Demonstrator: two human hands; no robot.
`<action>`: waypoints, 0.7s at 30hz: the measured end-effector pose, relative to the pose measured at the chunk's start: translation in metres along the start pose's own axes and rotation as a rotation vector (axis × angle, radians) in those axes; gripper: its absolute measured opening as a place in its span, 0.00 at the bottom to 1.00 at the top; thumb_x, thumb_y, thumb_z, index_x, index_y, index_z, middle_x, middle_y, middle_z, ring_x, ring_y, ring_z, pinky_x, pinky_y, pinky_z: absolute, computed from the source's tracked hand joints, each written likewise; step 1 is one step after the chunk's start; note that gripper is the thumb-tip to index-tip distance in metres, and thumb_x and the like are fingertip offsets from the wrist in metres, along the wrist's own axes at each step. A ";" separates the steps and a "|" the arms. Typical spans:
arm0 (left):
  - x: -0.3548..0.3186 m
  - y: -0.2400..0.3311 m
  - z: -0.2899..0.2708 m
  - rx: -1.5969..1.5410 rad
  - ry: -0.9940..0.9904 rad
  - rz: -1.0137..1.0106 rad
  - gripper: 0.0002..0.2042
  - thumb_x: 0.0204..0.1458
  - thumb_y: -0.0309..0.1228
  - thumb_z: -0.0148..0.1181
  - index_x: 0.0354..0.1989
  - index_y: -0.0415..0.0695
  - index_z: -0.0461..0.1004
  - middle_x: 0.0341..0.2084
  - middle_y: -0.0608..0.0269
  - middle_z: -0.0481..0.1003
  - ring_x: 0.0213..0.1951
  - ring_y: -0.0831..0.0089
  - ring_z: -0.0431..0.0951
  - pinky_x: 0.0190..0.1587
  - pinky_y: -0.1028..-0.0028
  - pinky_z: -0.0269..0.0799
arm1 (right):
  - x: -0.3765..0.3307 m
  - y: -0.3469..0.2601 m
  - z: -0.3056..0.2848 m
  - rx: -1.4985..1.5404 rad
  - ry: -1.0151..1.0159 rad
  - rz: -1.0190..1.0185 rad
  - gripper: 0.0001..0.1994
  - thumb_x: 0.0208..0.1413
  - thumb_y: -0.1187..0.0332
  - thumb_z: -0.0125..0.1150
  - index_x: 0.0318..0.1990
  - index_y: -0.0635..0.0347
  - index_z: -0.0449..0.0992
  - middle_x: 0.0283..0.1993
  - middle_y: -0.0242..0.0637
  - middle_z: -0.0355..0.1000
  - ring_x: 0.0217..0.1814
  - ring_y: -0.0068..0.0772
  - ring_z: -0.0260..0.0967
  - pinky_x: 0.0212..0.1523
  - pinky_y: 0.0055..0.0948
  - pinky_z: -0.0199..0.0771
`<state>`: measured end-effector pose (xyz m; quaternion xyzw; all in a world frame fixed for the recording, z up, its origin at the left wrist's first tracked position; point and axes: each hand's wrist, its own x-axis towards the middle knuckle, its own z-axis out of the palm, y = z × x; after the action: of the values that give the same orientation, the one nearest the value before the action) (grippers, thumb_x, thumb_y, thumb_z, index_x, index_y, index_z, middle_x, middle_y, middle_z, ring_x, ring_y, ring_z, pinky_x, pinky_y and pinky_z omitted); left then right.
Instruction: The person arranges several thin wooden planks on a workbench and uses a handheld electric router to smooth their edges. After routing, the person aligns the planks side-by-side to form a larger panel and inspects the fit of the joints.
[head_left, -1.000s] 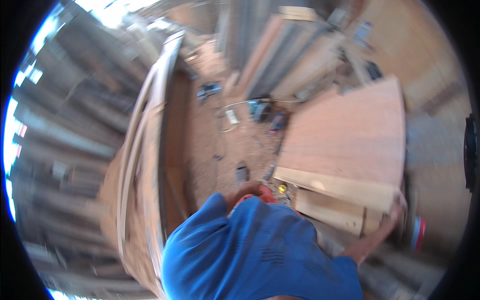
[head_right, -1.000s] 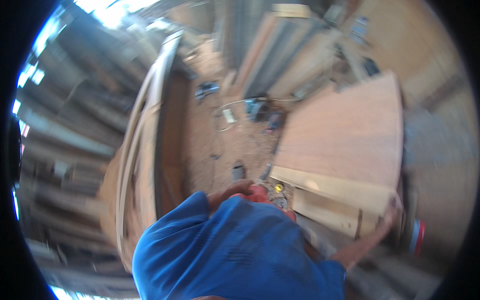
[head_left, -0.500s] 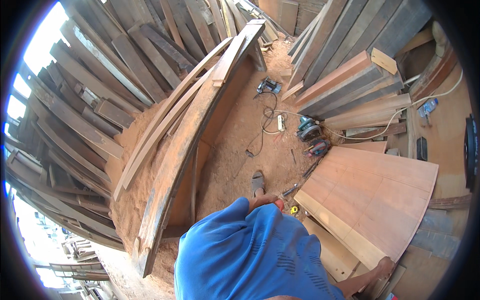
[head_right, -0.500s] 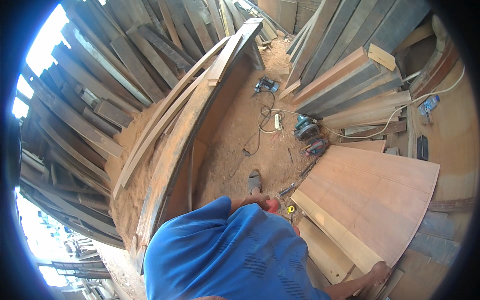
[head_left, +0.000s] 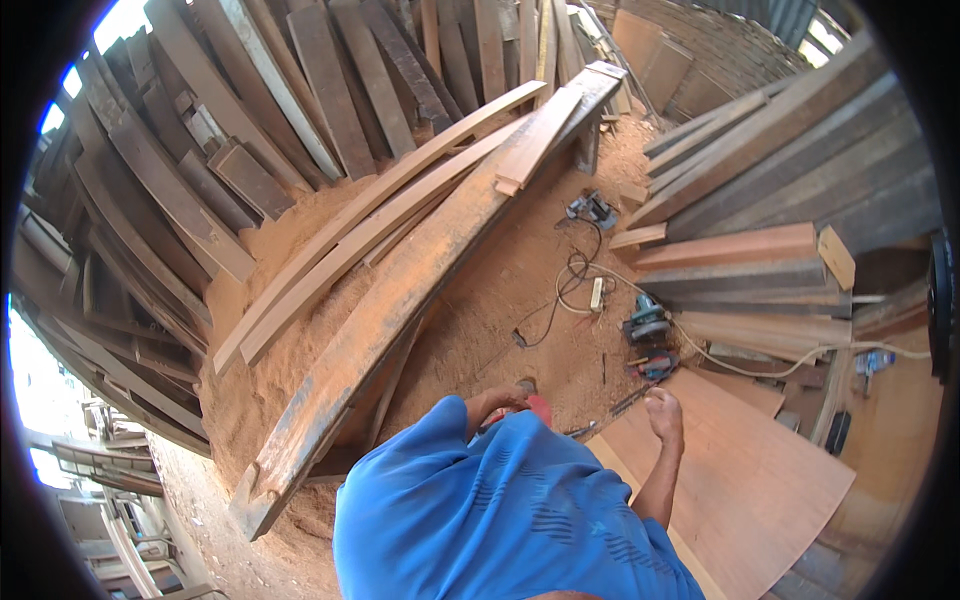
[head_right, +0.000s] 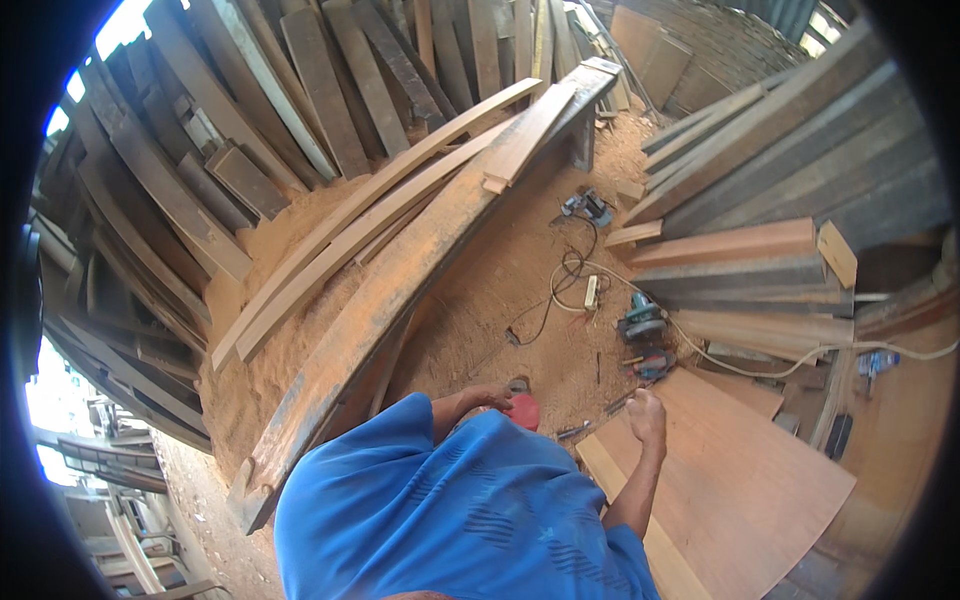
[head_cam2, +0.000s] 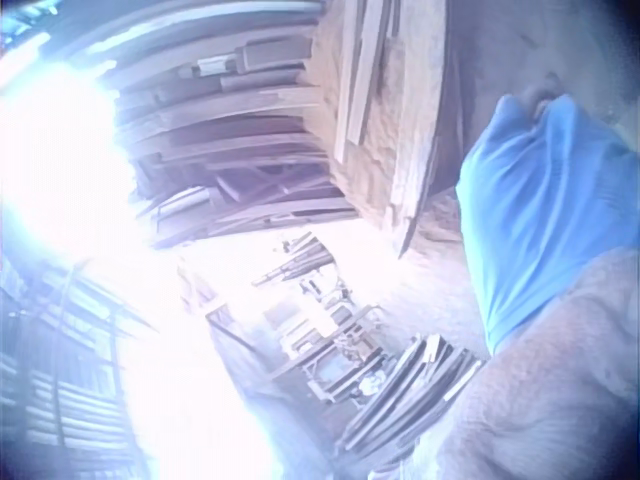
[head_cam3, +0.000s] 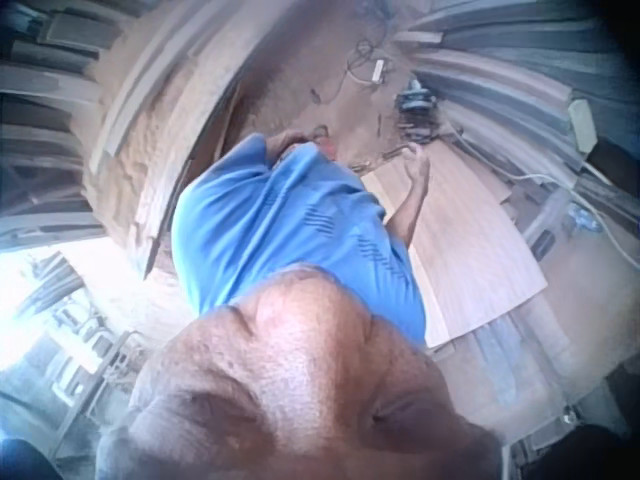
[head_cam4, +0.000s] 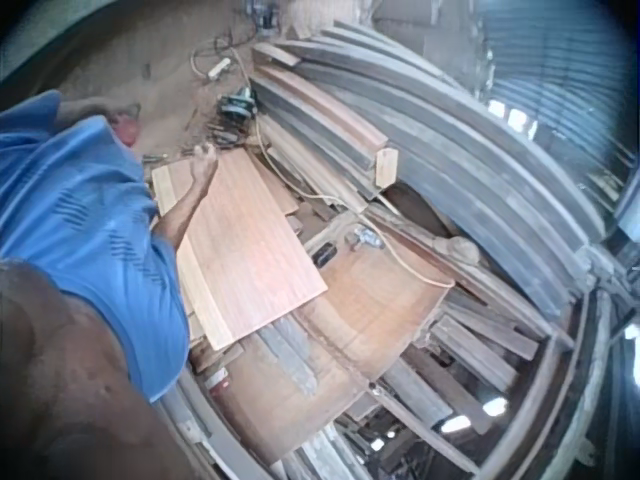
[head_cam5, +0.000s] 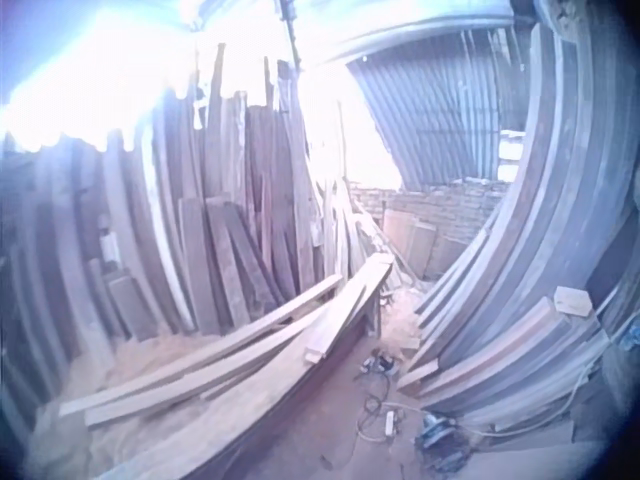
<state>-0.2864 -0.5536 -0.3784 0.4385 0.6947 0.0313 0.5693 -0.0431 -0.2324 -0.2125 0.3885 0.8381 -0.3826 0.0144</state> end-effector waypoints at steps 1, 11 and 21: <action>-0.001 -0.012 -0.013 -0.083 0.018 -0.028 0.22 0.54 0.45 0.54 0.49 0.42 0.77 0.41 0.46 0.80 0.45 0.53 0.80 0.49 0.59 0.76 | 0.019 -0.007 0.015 0.054 -0.027 -0.009 0.21 0.54 0.64 0.63 0.52 0.68 0.77 0.51 0.56 0.76 0.55 0.49 0.75 0.57 0.38 0.73; -0.052 -0.141 -0.034 -0.637 0.547 -0.423 0.17 0.50 0.39 0.54 0.42 0.46 0.82 0.30 0.50 0.82 0.38 0.54 0.82 0.42 0.62 0.79 | 0.090 0.067 0.101 0.410 -0.195 0.471 0.06 0.53 0.69 0.60 0.29 0.61 0.78 0.25 0.35 0.73 0.23 0.32 0.70 0.27 0.34 0.68; -0.045 -0.121 -0.004 -0.974 0.646 -0.509 0.21 0.52 0.44 0.54 0.46 0.43 0.81 0.36 0.45 0.82 0.43 0.50 0.82 0.48 0.61 0.77 | 0.143 0.104 0.101 0.009 -0.492 0.469 0.14 0.60 0.64 0.55 0.38 0.66 0.82 0.31 0.46 0.77 0.29 0.47 0.74 0.27 0.45 0.72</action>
<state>-0.3605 -0.6553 -0.4083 -0.0809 0.8201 0.3378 0.4548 -0.1020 -0.1648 -0.3954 0.4669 0.6957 -0.4547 0.3020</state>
